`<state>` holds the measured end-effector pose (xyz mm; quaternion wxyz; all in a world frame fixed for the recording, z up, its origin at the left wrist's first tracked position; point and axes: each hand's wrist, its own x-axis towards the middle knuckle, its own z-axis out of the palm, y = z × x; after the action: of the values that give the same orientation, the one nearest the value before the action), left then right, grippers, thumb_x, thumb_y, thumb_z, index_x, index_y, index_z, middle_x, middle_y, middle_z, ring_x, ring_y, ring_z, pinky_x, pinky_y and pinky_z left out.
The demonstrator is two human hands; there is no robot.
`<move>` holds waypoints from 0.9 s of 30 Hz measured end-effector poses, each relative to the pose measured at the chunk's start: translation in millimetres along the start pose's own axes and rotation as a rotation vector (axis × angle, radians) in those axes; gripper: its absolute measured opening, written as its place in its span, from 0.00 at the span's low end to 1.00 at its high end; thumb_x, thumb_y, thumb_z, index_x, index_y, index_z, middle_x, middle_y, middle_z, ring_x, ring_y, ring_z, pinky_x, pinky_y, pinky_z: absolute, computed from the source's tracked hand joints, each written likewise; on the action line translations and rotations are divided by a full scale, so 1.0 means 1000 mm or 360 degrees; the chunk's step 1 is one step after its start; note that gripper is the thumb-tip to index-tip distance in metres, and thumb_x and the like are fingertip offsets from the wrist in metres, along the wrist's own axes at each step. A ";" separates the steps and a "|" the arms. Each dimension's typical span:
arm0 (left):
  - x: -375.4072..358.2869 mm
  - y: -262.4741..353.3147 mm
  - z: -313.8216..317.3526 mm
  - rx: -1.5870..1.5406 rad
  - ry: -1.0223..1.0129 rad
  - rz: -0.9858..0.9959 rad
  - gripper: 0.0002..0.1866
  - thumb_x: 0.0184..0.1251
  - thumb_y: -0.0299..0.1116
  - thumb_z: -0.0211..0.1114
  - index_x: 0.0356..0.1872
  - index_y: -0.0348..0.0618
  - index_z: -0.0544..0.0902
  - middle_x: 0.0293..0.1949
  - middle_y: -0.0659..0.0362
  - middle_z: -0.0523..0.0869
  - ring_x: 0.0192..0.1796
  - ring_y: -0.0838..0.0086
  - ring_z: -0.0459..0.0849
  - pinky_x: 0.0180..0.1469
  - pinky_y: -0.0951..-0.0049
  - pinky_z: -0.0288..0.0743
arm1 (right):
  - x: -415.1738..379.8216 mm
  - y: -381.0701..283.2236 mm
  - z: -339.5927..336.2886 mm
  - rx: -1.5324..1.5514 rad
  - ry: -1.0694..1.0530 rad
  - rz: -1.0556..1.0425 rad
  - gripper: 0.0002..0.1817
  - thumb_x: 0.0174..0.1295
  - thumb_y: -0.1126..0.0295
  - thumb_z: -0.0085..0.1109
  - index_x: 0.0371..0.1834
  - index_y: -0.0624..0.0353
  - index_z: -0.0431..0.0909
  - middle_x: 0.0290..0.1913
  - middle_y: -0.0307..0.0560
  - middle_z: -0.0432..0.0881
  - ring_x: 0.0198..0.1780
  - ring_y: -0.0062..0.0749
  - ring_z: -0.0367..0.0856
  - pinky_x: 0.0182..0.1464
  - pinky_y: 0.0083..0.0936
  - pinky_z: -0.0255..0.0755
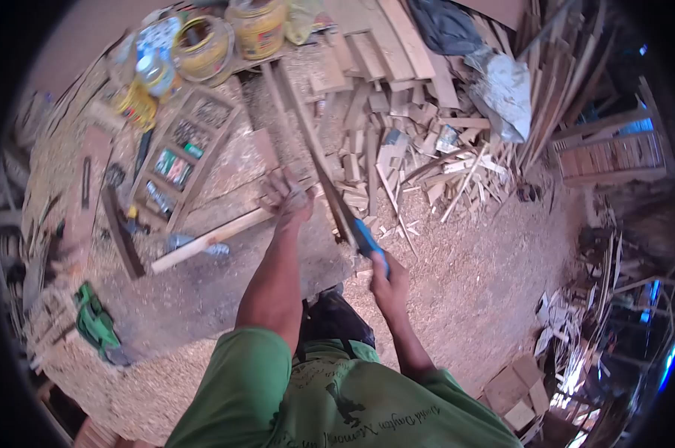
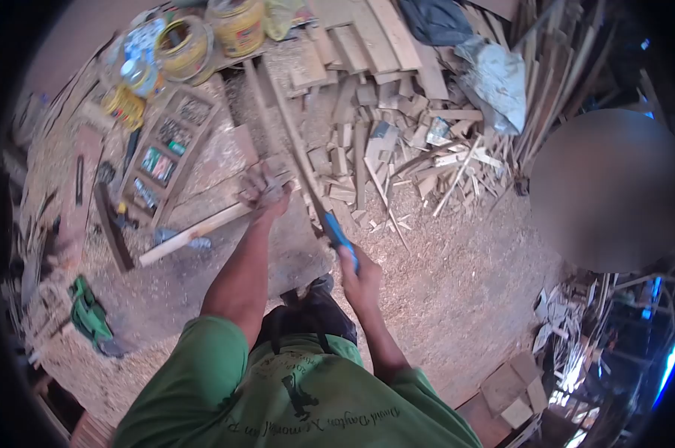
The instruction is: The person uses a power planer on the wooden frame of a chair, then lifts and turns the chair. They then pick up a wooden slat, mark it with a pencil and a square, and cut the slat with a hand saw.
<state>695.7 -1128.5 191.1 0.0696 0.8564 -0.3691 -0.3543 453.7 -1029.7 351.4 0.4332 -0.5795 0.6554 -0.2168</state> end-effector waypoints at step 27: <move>-0.345 -0.363 -0.103 -0.1401 0.1349 -0.0442 0.34 0.85 0.57 0.56 0.81 0.49 0.68 0.69 0.45 0.83 0.65 0.55 0.86 0.69 0.50 0.76 | 0.050 -0.077 0.160 -0.0611 -0.0203 -0.1703 0.35 0.74 0.59 0.65 0.82 0.56 0.69 0.55 0.63 0.91 0.38 0.50 0.93 0.38 0.48 0.80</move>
<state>810.5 -647.4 320.6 0.5095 0.8535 -0.0143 -0.1084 630.7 -1060.2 311.3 0.1889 -0.9108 0.2710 -0.2476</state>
